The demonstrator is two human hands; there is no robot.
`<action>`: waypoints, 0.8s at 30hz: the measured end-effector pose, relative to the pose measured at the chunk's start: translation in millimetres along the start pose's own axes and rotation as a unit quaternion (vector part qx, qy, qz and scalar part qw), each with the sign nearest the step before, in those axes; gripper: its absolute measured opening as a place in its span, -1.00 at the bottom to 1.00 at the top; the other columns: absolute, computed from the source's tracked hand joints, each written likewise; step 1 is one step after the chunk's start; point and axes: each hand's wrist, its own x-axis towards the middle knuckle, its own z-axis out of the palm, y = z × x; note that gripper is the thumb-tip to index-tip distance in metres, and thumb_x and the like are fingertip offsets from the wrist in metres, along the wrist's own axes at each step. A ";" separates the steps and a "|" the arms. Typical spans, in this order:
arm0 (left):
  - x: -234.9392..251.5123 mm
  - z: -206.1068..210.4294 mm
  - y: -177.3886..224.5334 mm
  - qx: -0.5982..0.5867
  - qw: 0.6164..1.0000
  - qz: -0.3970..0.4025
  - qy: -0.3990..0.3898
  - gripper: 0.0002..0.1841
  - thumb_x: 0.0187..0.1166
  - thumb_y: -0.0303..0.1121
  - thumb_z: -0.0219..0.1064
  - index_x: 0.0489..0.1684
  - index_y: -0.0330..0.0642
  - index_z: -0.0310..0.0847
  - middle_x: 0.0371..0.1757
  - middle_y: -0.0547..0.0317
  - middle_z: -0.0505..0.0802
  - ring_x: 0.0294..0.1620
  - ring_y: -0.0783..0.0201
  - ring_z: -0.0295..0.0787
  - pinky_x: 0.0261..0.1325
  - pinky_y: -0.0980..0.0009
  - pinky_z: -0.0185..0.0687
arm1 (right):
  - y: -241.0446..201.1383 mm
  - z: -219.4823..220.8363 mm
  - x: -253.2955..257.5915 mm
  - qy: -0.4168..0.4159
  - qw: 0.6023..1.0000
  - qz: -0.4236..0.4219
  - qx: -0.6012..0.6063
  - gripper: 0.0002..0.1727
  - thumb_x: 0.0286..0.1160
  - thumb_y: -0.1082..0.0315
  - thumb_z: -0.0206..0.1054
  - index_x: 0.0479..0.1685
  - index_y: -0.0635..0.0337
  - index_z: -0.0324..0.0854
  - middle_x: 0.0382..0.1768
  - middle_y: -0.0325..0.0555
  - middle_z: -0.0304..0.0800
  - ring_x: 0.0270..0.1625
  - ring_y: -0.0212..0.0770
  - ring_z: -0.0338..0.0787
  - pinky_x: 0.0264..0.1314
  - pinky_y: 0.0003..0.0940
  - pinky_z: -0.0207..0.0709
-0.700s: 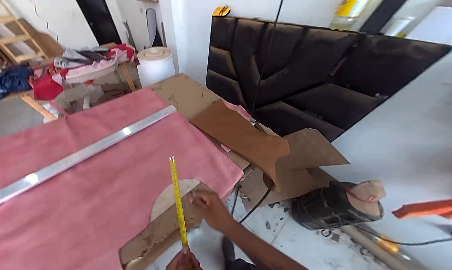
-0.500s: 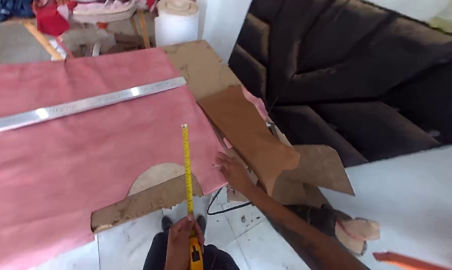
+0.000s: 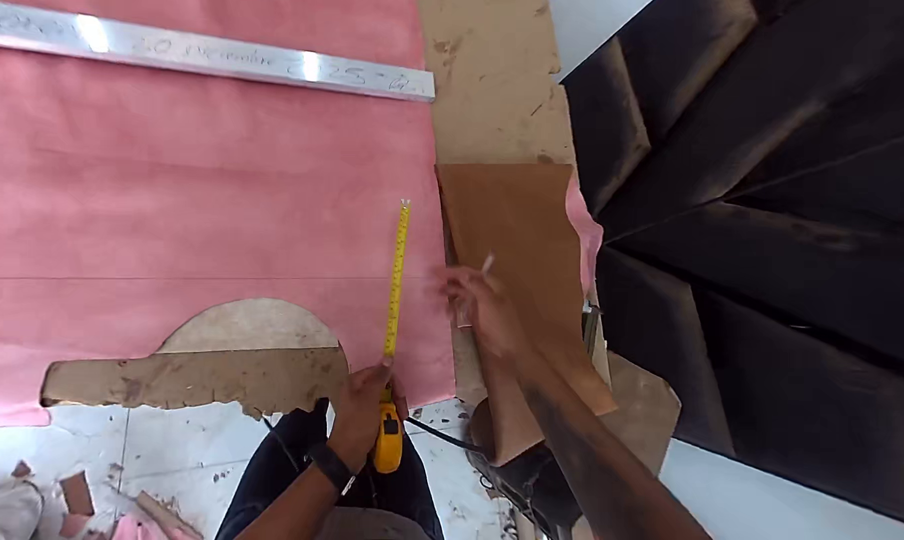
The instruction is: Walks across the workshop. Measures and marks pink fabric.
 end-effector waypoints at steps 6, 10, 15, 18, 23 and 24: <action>47.0 41.8 -6.8 -0.032 0.999 0.007 0.015 -0.39 0.90 -0.06 -0.05 -0.31 -0.49 0.68 -0.47 -0.25 0.82 -0.55 -0.05 0.82 -0.43 0.07 0.86 | -8.0 -42.0 147.0 0.080 0.995 -0.015 0.055 -0.52 0.89 0.14 -0.08 0.49 0.23 0.53 0.43 0.00 0.70 0.38 -0.01 0.78 0.31 0.04 0.76; 67.9 62.4 -8.2 -0.029 0.999 -0.002 0.042 -0.41 0.91 -0.09 -0.04 -0.31 -0.45 0.70 -0.46 -0.19 0.84 -0.54 0.00 0.84 -0.42 0.14 0.87 | -0.9 -79.9 164.0 0.109 0.990 -0.050 0.077 -0.51 0.90 0.14 -0.05 0.53 0.25 0.53 0.51 -0.07 0.63 0.46 -0.04 0.71 0.40 0.02 0.70; 85.6 83.5 -8.2 -0.011 0.997 -0.024 0.079 -0.41 0.90 -0.06 0.00 -0.32 -0.43 0.74 -0.44 -0.18 0.86 -0.50 -0.01 0.87 -0.38 0.11 0.90 | 3.6 -88.2 165.5 -0.011 0.983 -0.144 0.110 -0.41 0.92 0.15 -0.31 0.31 0.32 0.61 0.60 0.08 0.53 0.54 0.10 0.62 0.43 0.15 0.65; 92.4 92.6 -5.6 -0.007 0.994 -0.059 0.094 -0.42 0.88 -0.03 0.03 -0.31 -0.39 0.75 -0.41 -0.16 0.89 -0.49 -0.04 0.90 -0.35 0.07 0.93 | 7.6 -96.6 169.7 -0.048 0.972 -0.208 0.098 -0.33 0.85 0.04 -0.40 0.21 0.22 0.64 0.25 0.03 0.74 0.29 0.02 0.74 0.31 0.08 0.68; 103.9 101.1 -1.7 0.013 0.987 -0.108 0.116 -0.43 0.85 0.01 0.08 -0.33 -0.32 0.78 -0.37 -0.09 0.92 -0.44 -0.01 0.94 -0.32 0.08 0.95 | -5.9 -105.5 173.0 -0.112 0.957 -0.265 0.043 -0.26 0.86 -0.21 -0.34 0.10 0.09 0.71 -0.48 -0.39 0.66 -0.48 -0.39 0.60 -0.35 -0.39 0.58; 104.8 101.6 -0.7 0.014 0.986 -0.120 0.118 -0.43 0.85 0.01 0.07 -0.33 -0.32 0.79 -0.36 -0.08 0.93 -0.43 -0.01 0.94 -0.31 0.08 0.96 | -6.9 -106.4 171.5 -0.133 0.950 -0.281 0.034 -0.33 0.87 -0.18 -0.20 0.09 0.15 0.72 -0.43 -0.33 0.72 -0.45 -0.36 0.65 -0.33 -0.37 0.63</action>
